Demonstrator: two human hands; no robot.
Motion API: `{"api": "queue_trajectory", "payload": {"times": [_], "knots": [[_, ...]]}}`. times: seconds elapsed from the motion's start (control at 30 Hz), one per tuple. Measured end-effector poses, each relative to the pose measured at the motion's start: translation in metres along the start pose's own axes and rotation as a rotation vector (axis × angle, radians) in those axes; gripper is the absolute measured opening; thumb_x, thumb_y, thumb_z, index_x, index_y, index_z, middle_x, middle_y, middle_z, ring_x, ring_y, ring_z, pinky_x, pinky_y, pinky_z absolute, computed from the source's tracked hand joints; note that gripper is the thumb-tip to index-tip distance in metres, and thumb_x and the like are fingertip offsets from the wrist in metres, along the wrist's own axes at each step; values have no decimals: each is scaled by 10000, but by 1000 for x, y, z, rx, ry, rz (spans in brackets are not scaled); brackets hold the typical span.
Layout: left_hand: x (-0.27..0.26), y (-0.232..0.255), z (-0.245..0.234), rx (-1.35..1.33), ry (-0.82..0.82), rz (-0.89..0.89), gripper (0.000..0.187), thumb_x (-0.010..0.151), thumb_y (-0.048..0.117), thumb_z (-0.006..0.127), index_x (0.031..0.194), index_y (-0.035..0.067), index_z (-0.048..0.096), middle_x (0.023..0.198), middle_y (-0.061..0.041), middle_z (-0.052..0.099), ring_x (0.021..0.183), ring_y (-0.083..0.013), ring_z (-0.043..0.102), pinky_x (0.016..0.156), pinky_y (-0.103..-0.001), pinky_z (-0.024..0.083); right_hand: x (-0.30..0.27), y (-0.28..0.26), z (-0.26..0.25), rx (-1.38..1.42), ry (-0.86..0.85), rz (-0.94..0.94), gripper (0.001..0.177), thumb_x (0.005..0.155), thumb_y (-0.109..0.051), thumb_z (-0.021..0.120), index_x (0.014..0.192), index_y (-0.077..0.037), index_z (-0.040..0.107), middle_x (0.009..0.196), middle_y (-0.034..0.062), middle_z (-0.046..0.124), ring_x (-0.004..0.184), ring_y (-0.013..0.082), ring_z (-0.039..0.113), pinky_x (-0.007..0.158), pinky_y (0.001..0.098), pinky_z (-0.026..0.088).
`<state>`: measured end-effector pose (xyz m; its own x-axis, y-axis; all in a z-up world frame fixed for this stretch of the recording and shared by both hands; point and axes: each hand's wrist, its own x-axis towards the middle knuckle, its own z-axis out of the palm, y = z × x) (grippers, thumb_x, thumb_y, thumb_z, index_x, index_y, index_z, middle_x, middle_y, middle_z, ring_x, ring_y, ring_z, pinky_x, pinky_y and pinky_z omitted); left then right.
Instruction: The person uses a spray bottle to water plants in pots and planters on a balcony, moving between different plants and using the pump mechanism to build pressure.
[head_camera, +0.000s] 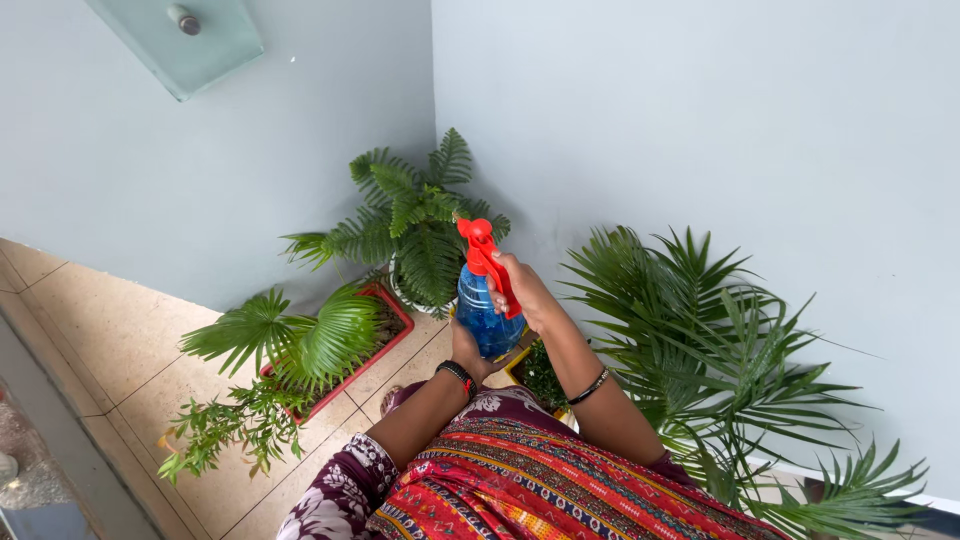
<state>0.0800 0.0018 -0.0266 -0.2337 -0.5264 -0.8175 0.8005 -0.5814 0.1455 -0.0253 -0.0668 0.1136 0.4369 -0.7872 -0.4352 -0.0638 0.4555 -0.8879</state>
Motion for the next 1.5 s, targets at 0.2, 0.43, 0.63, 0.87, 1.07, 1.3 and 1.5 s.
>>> {"api": "queue_trajectory", "payload": {"times": [0.2, 0.43, 0.63, 0.87, 1.07, 1.3, 1.5], "knots": [[3, 40, -24, -23, 50, 37, 816, 981, 723, 52, 1531, 239, 411, 1554, -113, 496, 1406, -356, 478, 1161, -625, 313, 30, -5, 38, -2, 10, 21, 538, 992, -540, 410, 737, -83, 534, 533, 12, 457, 483, 149, 453, 576, 330, 473], [11, 75, -46, -15, 41, 43, 824, 990, 720, 38, 1544, 232, 404, 1530, -123, 513, 1394, -358, 496, 1157, -616, 330, 57, -3, 73, 4, 71, -9, 538, 990, -546, 431, 771, -71, 555, 542, 24, 484, 500, 155, 487, 576, 329, 486], [18, 104, -63, 44, 86, 29, 838, 986, 716, 31, 1544, 210, 399, 1532, -114, 528, 1357, -351, 536, 1119, -623, 333, 75, -7, 95, 61, 151, 39, 572, 991, -578, 428, 795, -62, 576, 564, 39, 518, 515, 169, 512, 558, 329, 495], [7, 129, -71, 58, 205, -4, 773, 1008, 691, 102, 1553, 214, 373, 1538, -119, 515, 1328, -352, 568, 1085, -631, 415, 110, 13, 111, 80, 104, 35, 536, 997, -550, 455, 823, -57, 574, 621, 52, 543, 554, 167, 532, 562, 328, 484], [-2, 153, -79, 75, 316, -24, 768, 1021, 700, 155, 1567, 189, 327, 1542, -131, 498, 1307, -357, 590, 1076, -603, 458, 115, -8, 138, -15, 206, 150, 651, 974, -659, 408, 816, -58, 602, 627, 54, 570, 573, 175, 586, 605, 323, 535], [-8, 169, -92, 63, 298, -64, 797, 1011, 706, 152, 1565, 178, 374, 1528, -110, 522, 1287, -334, 597, 1070, -600, 440, 140, 19, 144, 18, 166, 108, 548, 972, -579, 459, 854, -63, 599, 683, 56, 591, 617, 185, 591, 640, 355, 520], [-16, 173, -98, 64, 318, -9, 771, 1013, 699, 169, 1574, 193, 319, 1557, -89, 471, 1312, -328, 567, 1060, -625, 453, 136, 13, 163, -14, 210, 146, 636, 991, -646, 434, 841, -49, 595, 642, 44, 546, 586, 176, 563, 609, 323, 516]]}}
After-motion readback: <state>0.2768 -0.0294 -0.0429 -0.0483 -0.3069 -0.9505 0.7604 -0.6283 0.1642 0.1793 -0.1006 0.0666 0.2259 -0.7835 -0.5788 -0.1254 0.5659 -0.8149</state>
